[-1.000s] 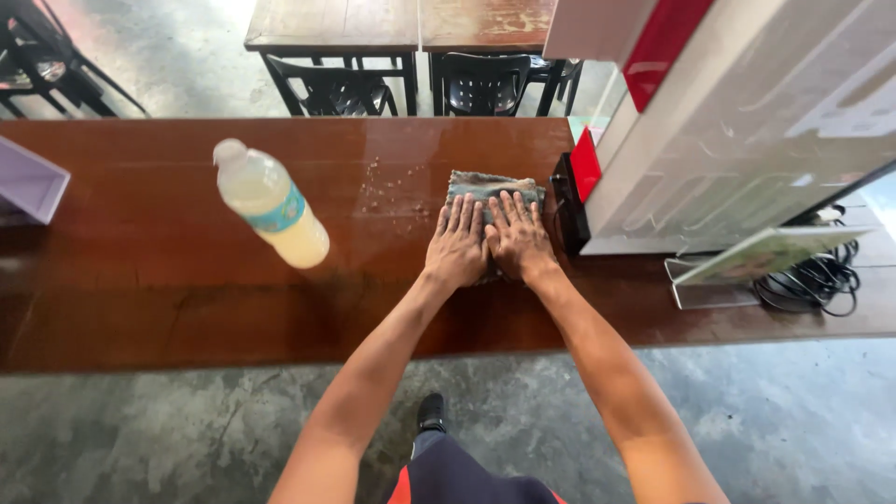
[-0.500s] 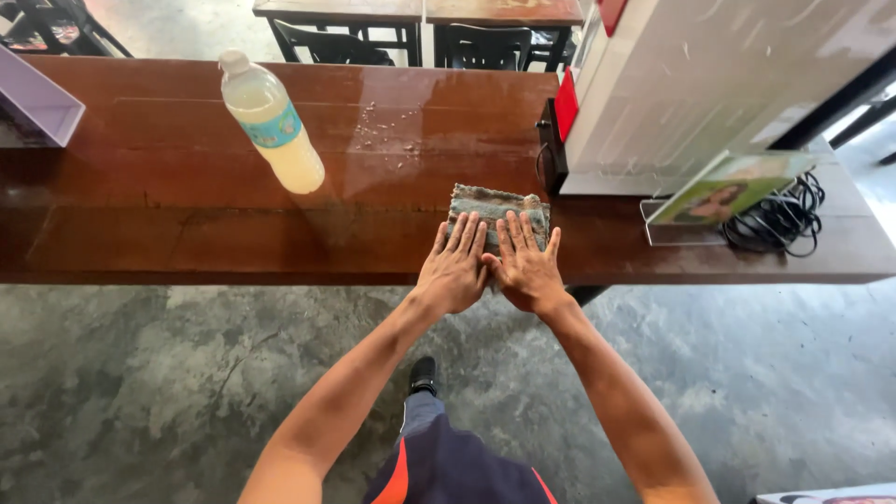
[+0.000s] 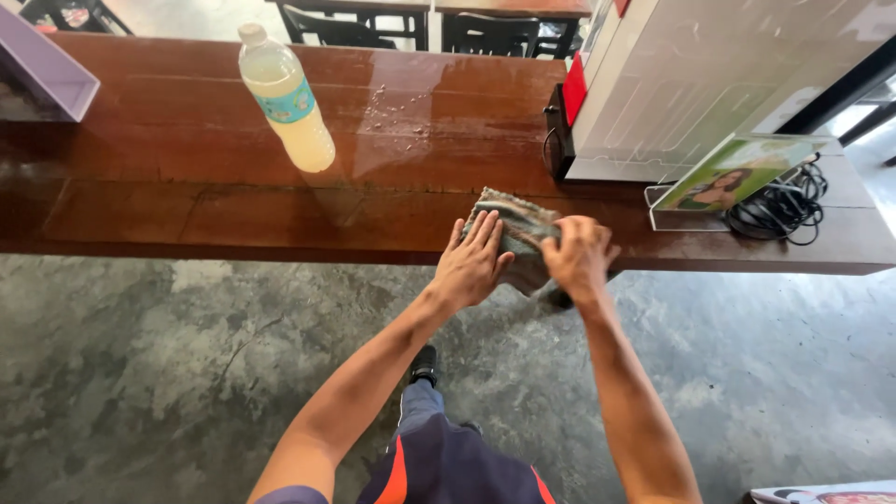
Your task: Wiping down a wooden bar counter with a cloth and cleaning solution.
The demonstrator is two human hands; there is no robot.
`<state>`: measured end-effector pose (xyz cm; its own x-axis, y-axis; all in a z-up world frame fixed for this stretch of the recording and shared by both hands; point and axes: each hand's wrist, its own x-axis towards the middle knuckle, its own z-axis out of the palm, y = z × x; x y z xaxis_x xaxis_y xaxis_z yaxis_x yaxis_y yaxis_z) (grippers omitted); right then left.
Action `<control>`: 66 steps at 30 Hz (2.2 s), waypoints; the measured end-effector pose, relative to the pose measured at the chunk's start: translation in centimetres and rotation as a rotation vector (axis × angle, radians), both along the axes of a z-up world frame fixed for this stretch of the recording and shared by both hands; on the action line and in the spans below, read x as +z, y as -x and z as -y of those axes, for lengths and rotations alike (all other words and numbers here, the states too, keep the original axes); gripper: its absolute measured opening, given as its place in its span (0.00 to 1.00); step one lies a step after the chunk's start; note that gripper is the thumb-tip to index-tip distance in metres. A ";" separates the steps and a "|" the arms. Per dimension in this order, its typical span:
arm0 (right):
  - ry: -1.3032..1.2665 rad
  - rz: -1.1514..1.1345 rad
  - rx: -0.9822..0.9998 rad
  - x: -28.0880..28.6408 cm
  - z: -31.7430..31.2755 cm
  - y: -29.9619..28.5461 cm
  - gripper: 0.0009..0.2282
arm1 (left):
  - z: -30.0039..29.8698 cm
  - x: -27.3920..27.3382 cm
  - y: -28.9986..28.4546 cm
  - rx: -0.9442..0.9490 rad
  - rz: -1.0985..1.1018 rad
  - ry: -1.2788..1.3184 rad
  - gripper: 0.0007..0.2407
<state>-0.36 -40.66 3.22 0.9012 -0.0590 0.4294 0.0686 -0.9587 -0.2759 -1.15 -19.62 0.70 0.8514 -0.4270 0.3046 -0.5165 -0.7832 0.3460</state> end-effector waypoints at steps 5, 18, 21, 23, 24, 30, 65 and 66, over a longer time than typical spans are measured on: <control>-0.466 -0.163 0.182 -0.5 0.0 -3.2 0.11 | -0.5 -0.2 -0.3 0.090 0.055 -0.078 0.30; 0.243 0.141 0.177 -4.0 -4.3 -1.2 0.24 | 0.3 1.4 -1.9 0.135 0.050 -0.109 0.27; 0.274 -0.014 0.212 -4.5 -4.9 -2.5 0.28 | -0.7 0.6 -3.6 -0.009 0.014 0.071 0.25; 0.271 -0.043 0.226 -5.1 -5.0 -5.4 0.28 | -1.1 0.4 -5.5 0.017 0.032 0.071 0.26; 0.270 -0.070 0.234 -5.5 -4.9 -6.7 0.29 | -1.2 0.1 -6.3 0.037 0.052 0.072 0.26; 0.225 -0.122 0.270 -6.0 -5.5 -13.9 0.29 | -1.4 -0.8 -13.2 0.144 0.056 0.045 0.27; 0.075 -0.300 -0.053 -2.1 -9.2 -48.6 0.25 | -1.4 0.6 -51.9 0.156 -0.213 -0.140 0.29; 0.070 -0.296 -0.052 -2.3 -9.2 -48.0 0.25 | -1.5 0.3 -51.4 0.156 -0.199 -0.155 0.29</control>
<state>47.64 -31.50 0.87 0.9842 -0.0880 0.1537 -0.0546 -0.9762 -0.2097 50.28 -18.15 1.00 0.9468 -0.3148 0.0662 -0.3199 -0.8993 0.2980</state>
